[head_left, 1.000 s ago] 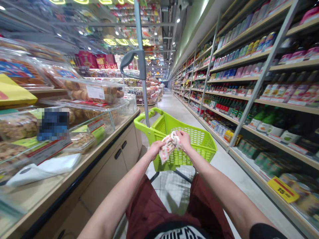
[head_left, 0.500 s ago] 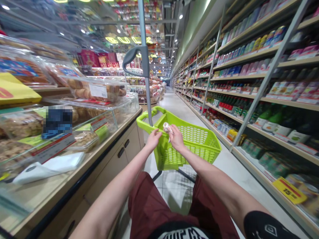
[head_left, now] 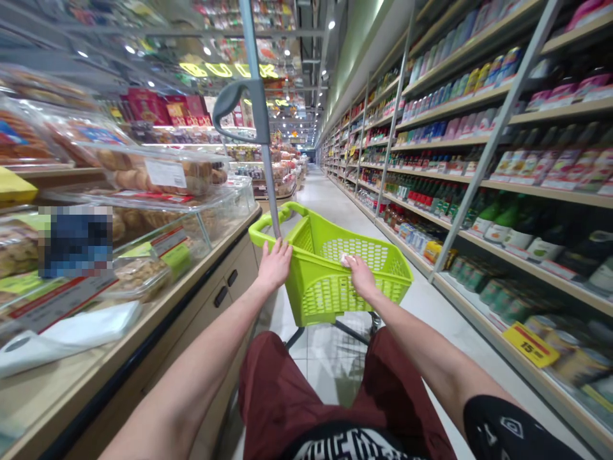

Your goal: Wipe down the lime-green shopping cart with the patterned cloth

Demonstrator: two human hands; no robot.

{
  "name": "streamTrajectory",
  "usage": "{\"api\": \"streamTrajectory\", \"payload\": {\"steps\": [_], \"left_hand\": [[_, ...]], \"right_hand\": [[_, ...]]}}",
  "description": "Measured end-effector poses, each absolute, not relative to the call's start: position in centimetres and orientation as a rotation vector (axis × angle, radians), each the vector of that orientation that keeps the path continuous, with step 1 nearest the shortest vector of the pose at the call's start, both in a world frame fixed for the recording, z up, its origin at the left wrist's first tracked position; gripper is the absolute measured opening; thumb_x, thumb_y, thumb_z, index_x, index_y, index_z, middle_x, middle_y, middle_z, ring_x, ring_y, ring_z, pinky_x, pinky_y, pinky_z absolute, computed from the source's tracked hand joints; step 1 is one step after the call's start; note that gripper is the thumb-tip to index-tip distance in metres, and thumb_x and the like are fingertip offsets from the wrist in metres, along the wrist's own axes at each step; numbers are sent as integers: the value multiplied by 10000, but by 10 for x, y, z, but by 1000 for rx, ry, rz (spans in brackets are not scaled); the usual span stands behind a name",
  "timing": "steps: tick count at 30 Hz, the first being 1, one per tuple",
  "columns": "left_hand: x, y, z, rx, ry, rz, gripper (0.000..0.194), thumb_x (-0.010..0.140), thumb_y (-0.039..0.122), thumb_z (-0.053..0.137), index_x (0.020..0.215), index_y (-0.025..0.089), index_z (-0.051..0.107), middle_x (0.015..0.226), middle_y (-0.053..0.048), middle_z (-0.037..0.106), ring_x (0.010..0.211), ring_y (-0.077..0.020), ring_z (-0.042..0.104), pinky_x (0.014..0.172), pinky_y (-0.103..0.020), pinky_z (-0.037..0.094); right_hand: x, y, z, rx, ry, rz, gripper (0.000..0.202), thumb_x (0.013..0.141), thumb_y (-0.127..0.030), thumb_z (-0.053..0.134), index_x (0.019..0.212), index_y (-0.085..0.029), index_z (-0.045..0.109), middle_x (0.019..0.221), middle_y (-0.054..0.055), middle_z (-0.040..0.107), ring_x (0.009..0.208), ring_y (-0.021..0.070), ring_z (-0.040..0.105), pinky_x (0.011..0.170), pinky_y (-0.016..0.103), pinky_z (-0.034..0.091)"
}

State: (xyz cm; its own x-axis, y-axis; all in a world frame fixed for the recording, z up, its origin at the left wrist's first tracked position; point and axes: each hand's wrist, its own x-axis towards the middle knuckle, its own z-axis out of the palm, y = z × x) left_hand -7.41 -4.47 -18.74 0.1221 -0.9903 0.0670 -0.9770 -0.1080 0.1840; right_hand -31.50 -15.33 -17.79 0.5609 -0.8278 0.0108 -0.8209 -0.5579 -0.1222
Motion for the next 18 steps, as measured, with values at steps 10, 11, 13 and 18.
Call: {"api": "streamTrajectory", "payload": {"steps": [10, 11, 13, 18], "left_hand": [[-101, -54, -192, 2229, -2075, -120, 553, 756, 129, 293, 1308, 123, 322, 1391, -101, 253, 1284, -242, 196, 1006, -554, 108], [-100, -53, -192, 2236, -2075, -129, 561, 752, 127, 294, 1313, 127, 314, 1394, -98, 245, 1287, -241, 190, 1004, -561, 99], [-99, -53, -192, 2256, -2064, -148, 580, 742, 127, 302, 1323, 125, 294, 1401, -96, 225, 1295, -240, 165, 1004, -568, 87], [-111, -55, -189, 2292, -2014, -145, 587, 731, 146, 332, 1316, 94, 306, 1399, -117, 223, 1302, -255, 132, 1017, -559, 59]], "right_hand": [[-284, -134, -186, -2870, 1158, -14, 450, 823, -161, 409, 1256, -287, 406, 1327, 78, 343, 1141, 222, 366, 920, 363, 293], [-300, -139, -183, -2874, 1184, 9, 441, 832, -152, 386, 1250, -288, 413, 1310, 71, 366, 1118, 210, 388, 909, 343, 302], [-339, -149, -177, -2874, 1282, 28, 437, 832, -129, 361, 1239, -272, 430, 1280, 71, 400, 1084, 204, 413, 892, 325, 313], [-387, -159, -167, -2784, 1583, -40, 462, 759, -56, 377, 1179, -209, 496, 1273, 116, 391, 1062, 229, 427, 885, 349, 316]]}}
